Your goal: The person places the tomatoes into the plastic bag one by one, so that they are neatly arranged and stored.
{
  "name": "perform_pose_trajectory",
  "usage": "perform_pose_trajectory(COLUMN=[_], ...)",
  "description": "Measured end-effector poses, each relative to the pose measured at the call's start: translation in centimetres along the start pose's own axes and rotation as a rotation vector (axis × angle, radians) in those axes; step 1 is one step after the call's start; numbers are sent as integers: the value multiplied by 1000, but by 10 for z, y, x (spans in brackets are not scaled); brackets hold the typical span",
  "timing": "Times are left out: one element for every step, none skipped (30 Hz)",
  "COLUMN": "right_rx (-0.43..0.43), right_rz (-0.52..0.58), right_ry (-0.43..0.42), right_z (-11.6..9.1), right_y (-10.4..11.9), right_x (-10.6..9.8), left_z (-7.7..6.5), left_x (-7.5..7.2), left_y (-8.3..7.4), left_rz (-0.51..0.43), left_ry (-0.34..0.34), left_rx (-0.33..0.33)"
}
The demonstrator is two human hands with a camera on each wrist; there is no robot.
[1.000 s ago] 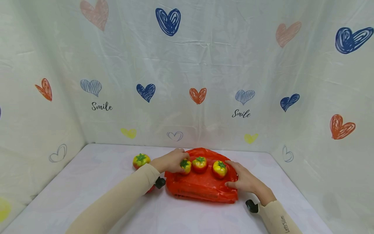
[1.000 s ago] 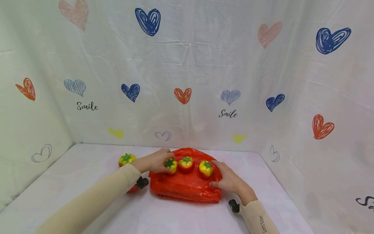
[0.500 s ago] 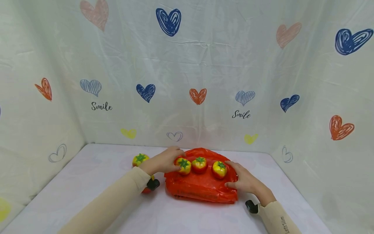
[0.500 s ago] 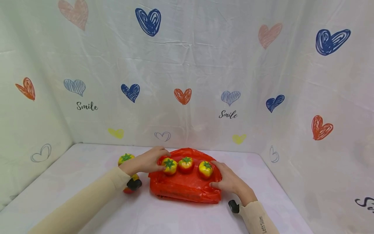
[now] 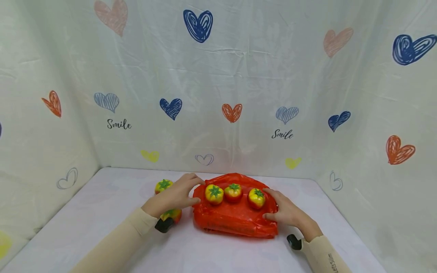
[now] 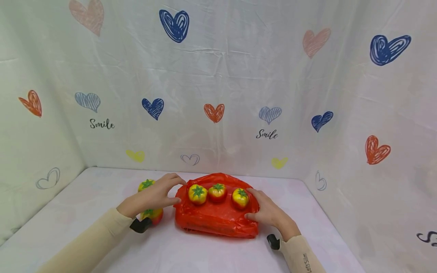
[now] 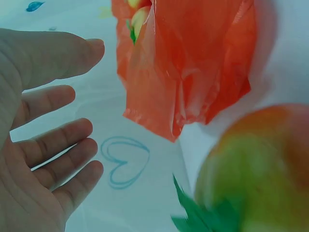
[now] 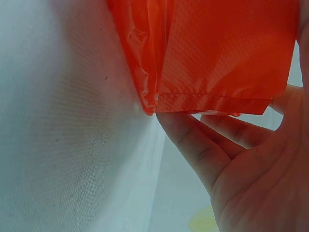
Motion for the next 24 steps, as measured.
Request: perform_pose_trajectory(right_rx=[-2,-3,-2,0,3,6,7,10,12,11,10,9,8,8,7,6,7,8,9,8,8,6,4,2], right_rz=[-3,-3,-3,-3,-3,-1,1,3,4,4,3,2,1,1,0,0,2,2,2,1,0,-1,-3,-4], right_ry=[-1,-2,-2,-1,0,0,1,2,2,2,2,2,2,2,2,2,2,1,1,-1,-1,-3,-4,-6], right_z=[0,0,0,1,1,1,1,1,1,1,1,1,1,0,0,0,0,0,0,0,0,0,0,0], right_y=[0,0,0,-1,-1,-1,-2,-2,-2,-2,-2,-2,-2,-2,-1,-1,-1,-1,-1,-1,-1,-1,0,0], right_x=[0,0,0,0,0,0,0,0,1,1,1,1,1,1,1,1,1,1,1,1,1,1,1,1], left_z=[-3,-6,-9,-12,-15,-18,-21,-23,-26,-29,-31,-34,-37,-39,-41,-44,-46,-48,-49,-51,-53,-55,-56,-57], left_x=[-1,-2,-3,-4,-5,-5,-6,-6,-6,-6,-6,-6,-5,-5,-4,-4,-3,-3,-2,-2,-1,-1,0,0], left_y=[1,2,3,4,5,6,7,8,9,11,12,14,15,17,17,18,19,20,21,21,22,22,23,23], left_rz=[2,2,-2,0,-1,-1,3,8,12,13,12,13,16,16,14,15,18,21,24,24,24,26,26,24], left_ry=[-6,-11,-15,-18,-22,-26,-31,-38,-44,-52,-60,-65,-69,-72,-75,-78,-80,-82,-86,-89,-92,-94,-94,-96], left_rx=[-6,-19,-27,-30,-33,-37,-34,-34,-34,-36,-43,-46,-48,-55,-59,-57,-57,-52,-46,-42,-35,-31,-29,-24])
Point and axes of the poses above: each hand's wrist, its own z-axis towards the middle knuckle, its own x-axis out of the palm, y = z × x, the point moved 7 cm from there along z, towards the middle knuckle, and after that the axes turned 4 degrees about x, right-handed, at the moved point
